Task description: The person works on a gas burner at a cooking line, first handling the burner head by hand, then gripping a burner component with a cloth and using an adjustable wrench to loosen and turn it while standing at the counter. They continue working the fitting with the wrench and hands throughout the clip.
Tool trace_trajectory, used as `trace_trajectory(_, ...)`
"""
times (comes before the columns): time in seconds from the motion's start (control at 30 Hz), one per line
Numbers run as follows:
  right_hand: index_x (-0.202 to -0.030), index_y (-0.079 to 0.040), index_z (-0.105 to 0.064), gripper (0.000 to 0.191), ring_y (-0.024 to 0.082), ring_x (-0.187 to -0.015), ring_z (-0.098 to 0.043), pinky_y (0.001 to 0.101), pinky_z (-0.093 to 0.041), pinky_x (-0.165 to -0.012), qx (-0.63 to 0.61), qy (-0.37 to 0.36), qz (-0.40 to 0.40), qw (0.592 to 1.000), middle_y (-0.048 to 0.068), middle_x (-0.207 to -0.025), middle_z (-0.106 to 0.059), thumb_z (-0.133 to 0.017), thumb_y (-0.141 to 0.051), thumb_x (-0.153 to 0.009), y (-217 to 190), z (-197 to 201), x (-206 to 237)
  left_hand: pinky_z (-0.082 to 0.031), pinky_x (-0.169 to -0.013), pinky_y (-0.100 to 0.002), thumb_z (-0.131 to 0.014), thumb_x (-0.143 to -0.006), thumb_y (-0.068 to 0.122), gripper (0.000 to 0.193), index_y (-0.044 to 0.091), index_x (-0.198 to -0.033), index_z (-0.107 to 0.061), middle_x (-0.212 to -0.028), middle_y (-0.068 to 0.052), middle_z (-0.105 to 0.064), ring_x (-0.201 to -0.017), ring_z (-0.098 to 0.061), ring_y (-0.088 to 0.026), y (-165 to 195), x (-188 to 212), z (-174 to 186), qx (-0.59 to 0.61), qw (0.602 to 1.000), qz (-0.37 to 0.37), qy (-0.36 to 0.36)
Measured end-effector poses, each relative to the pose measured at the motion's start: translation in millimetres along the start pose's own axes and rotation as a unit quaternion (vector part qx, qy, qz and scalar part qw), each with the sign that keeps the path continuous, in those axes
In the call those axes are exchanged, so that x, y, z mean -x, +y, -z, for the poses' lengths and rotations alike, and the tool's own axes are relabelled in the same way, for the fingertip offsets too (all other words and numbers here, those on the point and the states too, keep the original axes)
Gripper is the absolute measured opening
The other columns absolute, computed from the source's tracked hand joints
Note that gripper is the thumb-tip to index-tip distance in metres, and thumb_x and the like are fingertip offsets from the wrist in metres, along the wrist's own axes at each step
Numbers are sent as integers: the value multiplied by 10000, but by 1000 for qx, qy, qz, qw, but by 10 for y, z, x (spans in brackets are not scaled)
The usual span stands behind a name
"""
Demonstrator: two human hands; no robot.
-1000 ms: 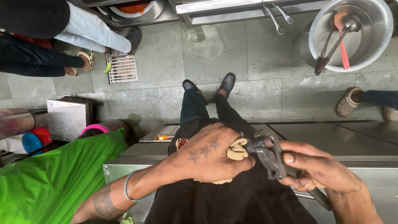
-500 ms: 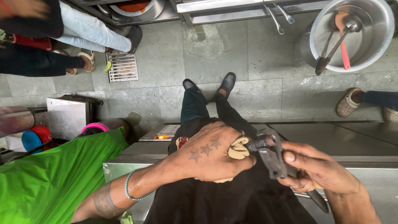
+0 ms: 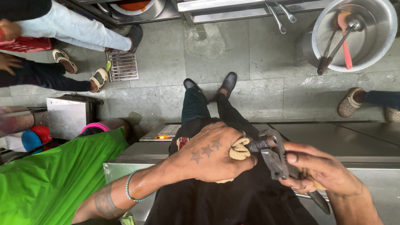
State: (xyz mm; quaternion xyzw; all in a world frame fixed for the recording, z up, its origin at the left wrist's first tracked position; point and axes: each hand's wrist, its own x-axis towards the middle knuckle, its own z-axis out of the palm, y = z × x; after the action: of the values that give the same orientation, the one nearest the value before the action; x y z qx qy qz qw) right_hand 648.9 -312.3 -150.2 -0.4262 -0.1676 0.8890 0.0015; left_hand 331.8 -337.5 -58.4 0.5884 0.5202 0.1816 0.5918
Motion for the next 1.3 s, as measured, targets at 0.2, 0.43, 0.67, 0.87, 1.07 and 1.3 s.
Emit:
trace_trajectory(0.2,-1513,-21,-384,570,81,-452,-353,233,-316,-368,11,-108,8,994,118,-647,-538,-488,-309,-1033,-47,-27,-26,-540,-652,-403,-716,-820,307,301,45,-679,-669,-590,-96,-669,-623,-713,-287,-21,10,-28,-15,1000,4,9)
trace_trajectory(0.43,-1554,-98,-457,560,163,-513,-482,277,-344,-378,86,17,23,996,205,-766,-674,-519,-301,-1036,69,52,-30,-538,-671,-403,-715,-820,308,285,55,-695,-679,-604,-91,-679,-639,-713,-290,-36,13,-36,-9,1000,-14,22)
trace_trajectory(0.67,-1458,-36,-518,536,191,-462,-505,288,-369,-381,-7,44,15,999,321,-780,-708,-490,-196,-947,152,145,-4,-538,-644,-397,-708,-830,304,304,46,-676,-661,-579,-90,-660,-611,-705,-285,-24,15,-47,-9,1000,-2,12)
trace_trajectory(0.87,-1442,11,-528,493,201,-521,-565,279,-401,-387,-14,-19,53,998,328,-810,-708,-526,-130,-970,167,228,-28,-545,-630,-387,-712,-820,295,306,44,-655,-653,-558,-86,-655,-593,-710,-272,1,12,-33,-14,1000,6,12)
trace_trajectory(1.07,-1412,-56,-560,490,206,-476,-540,276,-371,-347,20,47,26,998,299,-745,-691,-513,-113,-927,191,231,-19,-551,-651,-385,-704,-820,309,300,56,-666,-659,-556,-74,-665,-604,-720,-261,0,-2,-41,-4,1000,6,7)
trace_trajectory(1.3,-1368,45,-535,464,158,-531,-495,264,-365,-394,20,-91,57,994,231,-812,-665,-547,-275,-1032,114,140,-31,-551,-652,-399,-717,-812,313,309,43,-675,-658,-572,-88,-666,-625,-719,-280,-4,-28,-51,-20,1000,9,4)
